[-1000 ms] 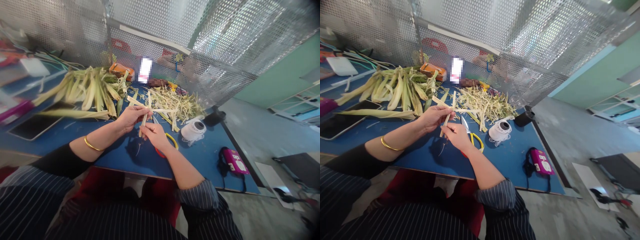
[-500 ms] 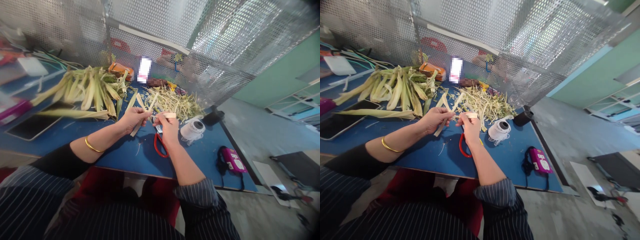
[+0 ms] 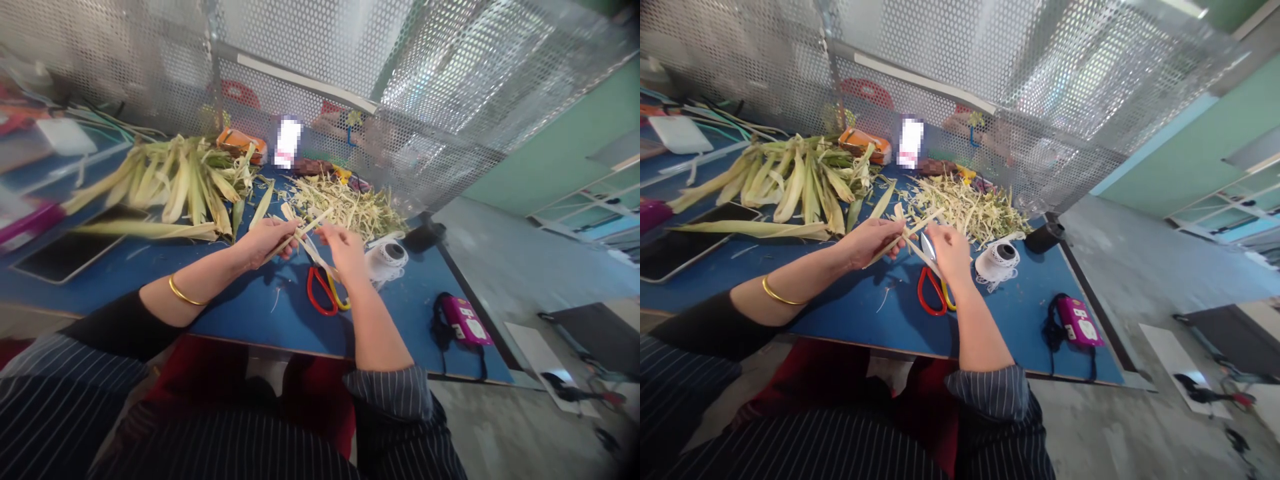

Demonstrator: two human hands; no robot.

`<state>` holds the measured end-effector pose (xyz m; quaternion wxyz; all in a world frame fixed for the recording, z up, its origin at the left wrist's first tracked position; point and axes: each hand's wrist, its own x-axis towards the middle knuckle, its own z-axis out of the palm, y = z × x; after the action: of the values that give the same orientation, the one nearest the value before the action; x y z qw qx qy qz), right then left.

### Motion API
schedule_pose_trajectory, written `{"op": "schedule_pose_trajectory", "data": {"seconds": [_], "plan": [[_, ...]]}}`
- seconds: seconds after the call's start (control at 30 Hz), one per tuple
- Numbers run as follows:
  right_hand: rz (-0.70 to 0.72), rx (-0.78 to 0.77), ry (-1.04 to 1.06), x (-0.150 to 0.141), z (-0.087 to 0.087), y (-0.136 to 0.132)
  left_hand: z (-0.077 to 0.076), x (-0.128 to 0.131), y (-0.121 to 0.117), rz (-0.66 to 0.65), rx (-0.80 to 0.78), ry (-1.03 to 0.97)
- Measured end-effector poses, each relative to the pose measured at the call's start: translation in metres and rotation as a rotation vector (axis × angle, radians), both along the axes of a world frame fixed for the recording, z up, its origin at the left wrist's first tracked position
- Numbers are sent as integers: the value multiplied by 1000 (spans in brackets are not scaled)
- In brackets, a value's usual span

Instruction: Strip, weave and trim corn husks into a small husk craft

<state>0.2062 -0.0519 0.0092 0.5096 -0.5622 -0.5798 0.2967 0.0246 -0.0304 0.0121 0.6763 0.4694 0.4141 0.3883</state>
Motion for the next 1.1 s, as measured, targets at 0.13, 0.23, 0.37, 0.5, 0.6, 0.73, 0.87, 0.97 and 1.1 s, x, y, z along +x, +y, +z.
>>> {"op": "schedule_pose_trajectory", "data": {"seconds": [0.13,0.23,0.37,0.5,0.6,0.73,0.87,0.97,1.1], "plan": [[134,-170,310,-18,-13,1,-7,3,-4,-53,111,72],[33,-116,332,-22,-19,4,-11,4,-6,-101,216,115],[-120,-8,196,-14,-19,8,-13,4,-6,-132,264,153],[-400,404,-267,-1,-3,2,-12,3,-9,-163,314,229],[-211,379,-514,-1,5,-3,-9,5,-13,-174,330,293],[172,-39,-260,-9,-2,-4,-7,7,-16,-192,310,313],[202,-152,101,-15,-12,-2,-6,8,-17,-217,306,313],[90,-53,120,-18,-16,-1,-6,8,-17,-246,280,260],[-19,141,-108,-18,-12,-3,-8,8,-16,-198,212,217]]}}
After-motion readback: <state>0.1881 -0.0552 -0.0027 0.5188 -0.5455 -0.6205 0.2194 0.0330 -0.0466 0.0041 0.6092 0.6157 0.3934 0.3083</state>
